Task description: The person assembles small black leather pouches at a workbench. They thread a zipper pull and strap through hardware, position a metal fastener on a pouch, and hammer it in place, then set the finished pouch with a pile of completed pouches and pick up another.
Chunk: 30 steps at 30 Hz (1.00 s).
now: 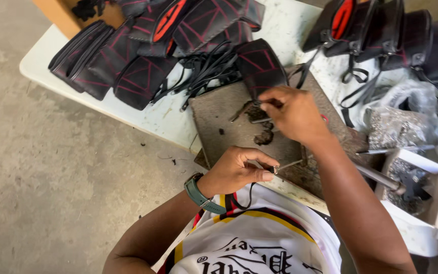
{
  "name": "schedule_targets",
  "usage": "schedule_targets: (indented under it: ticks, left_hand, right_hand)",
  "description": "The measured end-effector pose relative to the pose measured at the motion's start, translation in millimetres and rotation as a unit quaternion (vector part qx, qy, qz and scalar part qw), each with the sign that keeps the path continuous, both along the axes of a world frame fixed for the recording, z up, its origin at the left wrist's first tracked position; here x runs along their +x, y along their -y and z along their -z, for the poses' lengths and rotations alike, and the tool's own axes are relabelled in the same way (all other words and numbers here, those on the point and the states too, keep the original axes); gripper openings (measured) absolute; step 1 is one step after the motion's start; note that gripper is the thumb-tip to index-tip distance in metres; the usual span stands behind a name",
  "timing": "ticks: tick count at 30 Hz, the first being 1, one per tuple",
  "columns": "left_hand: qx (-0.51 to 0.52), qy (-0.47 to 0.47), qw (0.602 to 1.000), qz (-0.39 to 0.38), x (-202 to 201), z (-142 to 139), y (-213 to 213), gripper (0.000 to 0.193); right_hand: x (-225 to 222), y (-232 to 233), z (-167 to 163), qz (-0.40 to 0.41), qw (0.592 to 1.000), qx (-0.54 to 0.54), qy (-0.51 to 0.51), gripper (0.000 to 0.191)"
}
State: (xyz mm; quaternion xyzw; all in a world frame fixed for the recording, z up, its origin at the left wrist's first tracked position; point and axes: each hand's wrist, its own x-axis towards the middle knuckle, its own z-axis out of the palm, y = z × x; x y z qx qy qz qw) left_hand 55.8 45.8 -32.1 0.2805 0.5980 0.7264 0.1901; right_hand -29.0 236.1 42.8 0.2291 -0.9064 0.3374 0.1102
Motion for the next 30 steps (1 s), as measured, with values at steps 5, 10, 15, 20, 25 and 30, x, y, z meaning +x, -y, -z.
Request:
schedule_targets:
  ticks: [5, 10, 15, 20, 25, 30]
  left_hand:
    - [-0.039, 0.014, 0.997, -0.071, -8, 17, 23, 0.029]
    - [-0.011, 0.034, 0.994, -0.105, -19, 28, 40, 0.029]
    - [-0.019, -0.041, 0.972, -0.23, -26, 47, 73, 0.026]
    - [0.017, -0.01, 0.921, -0.389, -30, 77, 75, 0.025]
    - [0.088, 0.072, 0.94, -0.322, -19, 98, 80, 0.026]
    - [0.296, 0.087, 0.875, -0.374, -47, 107, 118, 0.026]
  right_hand:
    - [-21, 42, 28, -0.088, 0.993, 0.059, 0.05, 0.039]
    - [-33, 74, 49, -0.132, 0.982, 0.133, -0.023, 0.067]
    - [-57, 99, 60, -0.105, 0.972, 0.186, 0.1, 0.084]
    - [-65, 106, 62, -0.052, 0.959, 0.245, 0.132, 0.07]
    - [-79, 94, 63, -0.073, 0.96, 0.237, 0.133, 0.058]
    - [-117, 79, 70, -0.054, 0.995, 0.04, 0.079, 0.034]
